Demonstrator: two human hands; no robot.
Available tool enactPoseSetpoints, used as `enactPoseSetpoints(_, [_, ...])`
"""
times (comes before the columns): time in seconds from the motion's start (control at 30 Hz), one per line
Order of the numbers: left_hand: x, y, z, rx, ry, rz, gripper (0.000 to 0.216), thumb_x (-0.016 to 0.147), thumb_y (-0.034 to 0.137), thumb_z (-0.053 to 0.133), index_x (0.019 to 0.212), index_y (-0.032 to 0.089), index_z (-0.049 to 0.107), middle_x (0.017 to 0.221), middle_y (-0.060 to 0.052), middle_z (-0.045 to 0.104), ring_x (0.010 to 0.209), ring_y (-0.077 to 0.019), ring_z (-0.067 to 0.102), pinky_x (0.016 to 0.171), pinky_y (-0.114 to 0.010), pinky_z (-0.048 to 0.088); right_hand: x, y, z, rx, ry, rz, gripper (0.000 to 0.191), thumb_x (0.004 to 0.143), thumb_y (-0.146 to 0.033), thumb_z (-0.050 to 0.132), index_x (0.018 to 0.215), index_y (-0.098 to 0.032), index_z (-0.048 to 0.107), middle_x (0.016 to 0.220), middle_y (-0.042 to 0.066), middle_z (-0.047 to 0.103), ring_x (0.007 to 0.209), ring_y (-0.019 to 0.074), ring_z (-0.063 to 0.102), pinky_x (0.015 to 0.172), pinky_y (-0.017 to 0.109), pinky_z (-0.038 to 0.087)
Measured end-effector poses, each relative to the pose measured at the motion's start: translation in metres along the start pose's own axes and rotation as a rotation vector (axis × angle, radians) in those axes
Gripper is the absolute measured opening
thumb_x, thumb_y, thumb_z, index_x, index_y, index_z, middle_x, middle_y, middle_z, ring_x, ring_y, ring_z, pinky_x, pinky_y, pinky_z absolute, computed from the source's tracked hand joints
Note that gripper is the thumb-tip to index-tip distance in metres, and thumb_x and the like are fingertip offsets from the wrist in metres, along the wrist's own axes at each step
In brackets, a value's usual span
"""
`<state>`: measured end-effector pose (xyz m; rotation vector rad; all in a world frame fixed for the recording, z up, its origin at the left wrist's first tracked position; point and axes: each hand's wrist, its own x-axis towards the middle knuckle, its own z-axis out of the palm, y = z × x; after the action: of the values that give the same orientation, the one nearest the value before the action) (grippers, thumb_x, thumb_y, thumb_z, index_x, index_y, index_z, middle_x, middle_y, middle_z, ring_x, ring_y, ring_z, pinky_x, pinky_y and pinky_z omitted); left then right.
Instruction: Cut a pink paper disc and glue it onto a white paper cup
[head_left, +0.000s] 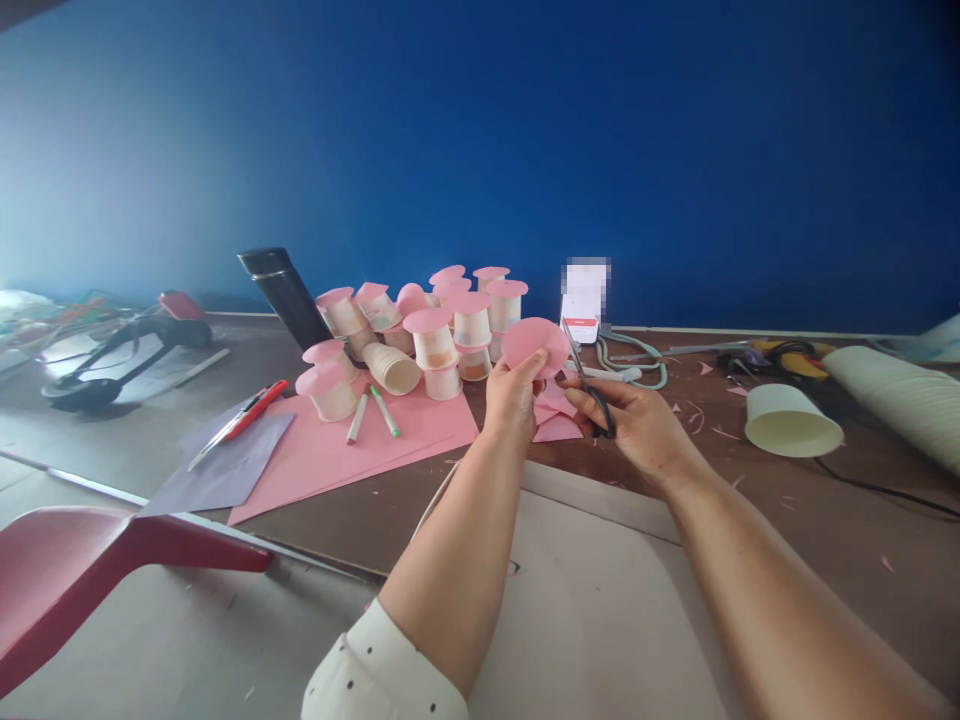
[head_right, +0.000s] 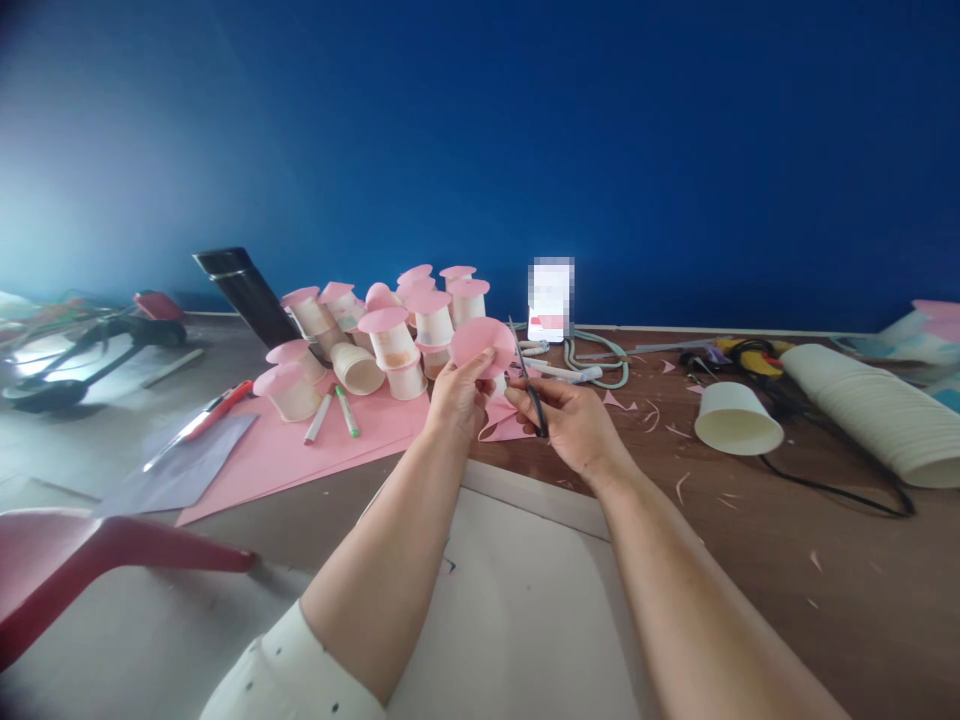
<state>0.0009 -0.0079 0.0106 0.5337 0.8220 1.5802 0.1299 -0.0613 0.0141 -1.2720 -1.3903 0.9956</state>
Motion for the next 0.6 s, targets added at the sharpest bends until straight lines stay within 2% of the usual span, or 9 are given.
enactPoseSetpoints(0.6, [0.0014,-0.0016,-0.0013,0.0,-0.013,0.012,0.045,0.05,0.031,0.093,0.083,0.017,0.066,0.069,0.003,0.063,0.058,-0.0064,0.054,0.057,-0.021,0.036,-0.0002,0.0001,-0.0005,-0.005,0.004,0.008,0.057,0.069,-0.062,0.079,0.106,-0.018,0.08,0.059,-0.001,0.061,0.056,0.0128,0.054,0.061,0.029,0.049])
